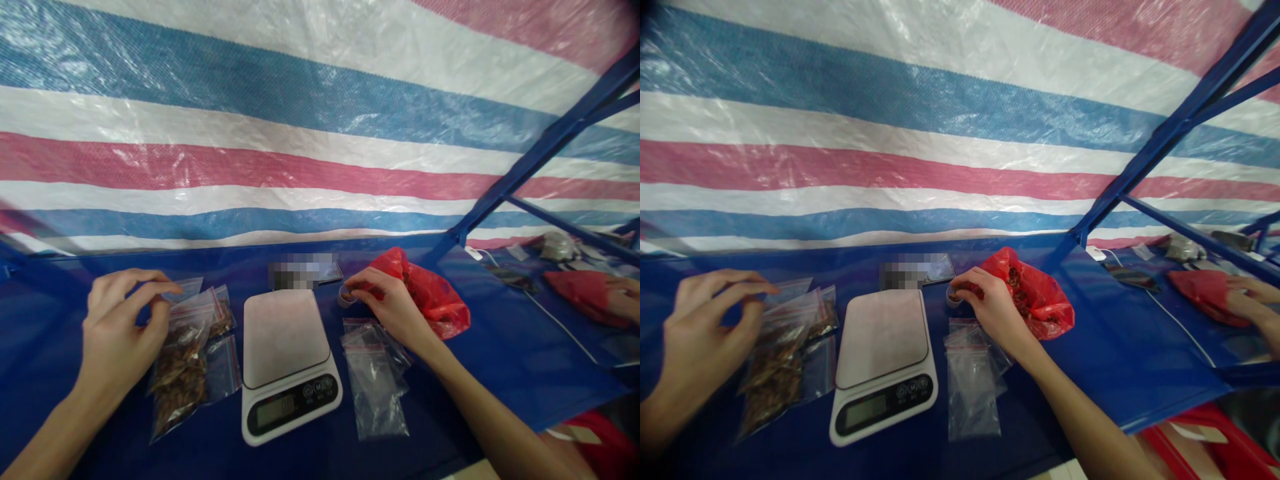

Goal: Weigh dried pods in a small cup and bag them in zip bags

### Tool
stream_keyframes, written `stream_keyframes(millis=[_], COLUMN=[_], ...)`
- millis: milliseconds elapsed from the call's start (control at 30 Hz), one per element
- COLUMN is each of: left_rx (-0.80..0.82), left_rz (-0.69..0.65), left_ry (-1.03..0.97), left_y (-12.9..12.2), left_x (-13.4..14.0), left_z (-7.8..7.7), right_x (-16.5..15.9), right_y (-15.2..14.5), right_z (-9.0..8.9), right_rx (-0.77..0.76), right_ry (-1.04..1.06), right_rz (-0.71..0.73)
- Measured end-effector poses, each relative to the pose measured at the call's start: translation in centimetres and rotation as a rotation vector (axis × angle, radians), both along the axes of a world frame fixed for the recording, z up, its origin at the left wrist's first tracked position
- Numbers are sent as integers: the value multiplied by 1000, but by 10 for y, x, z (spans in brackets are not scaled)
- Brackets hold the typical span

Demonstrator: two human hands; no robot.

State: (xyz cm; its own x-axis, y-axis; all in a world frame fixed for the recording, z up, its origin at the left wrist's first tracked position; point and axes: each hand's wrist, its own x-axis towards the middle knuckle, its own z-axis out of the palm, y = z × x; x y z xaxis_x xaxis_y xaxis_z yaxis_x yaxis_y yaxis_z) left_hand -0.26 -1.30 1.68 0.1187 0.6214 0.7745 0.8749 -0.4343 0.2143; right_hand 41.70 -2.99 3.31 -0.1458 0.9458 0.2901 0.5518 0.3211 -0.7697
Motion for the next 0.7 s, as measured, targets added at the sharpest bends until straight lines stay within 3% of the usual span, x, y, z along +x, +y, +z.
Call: stream_keyframes(millis=[700], left_rx=[31], left_rz=[-52], left_ry=[35], left_y=[-1], left_x=[3], left_z=[-1], right_x=[-4], right_y=[-1], right_z=[-3], right_rx=[46], right_ry=[-46], right_rz=[67])
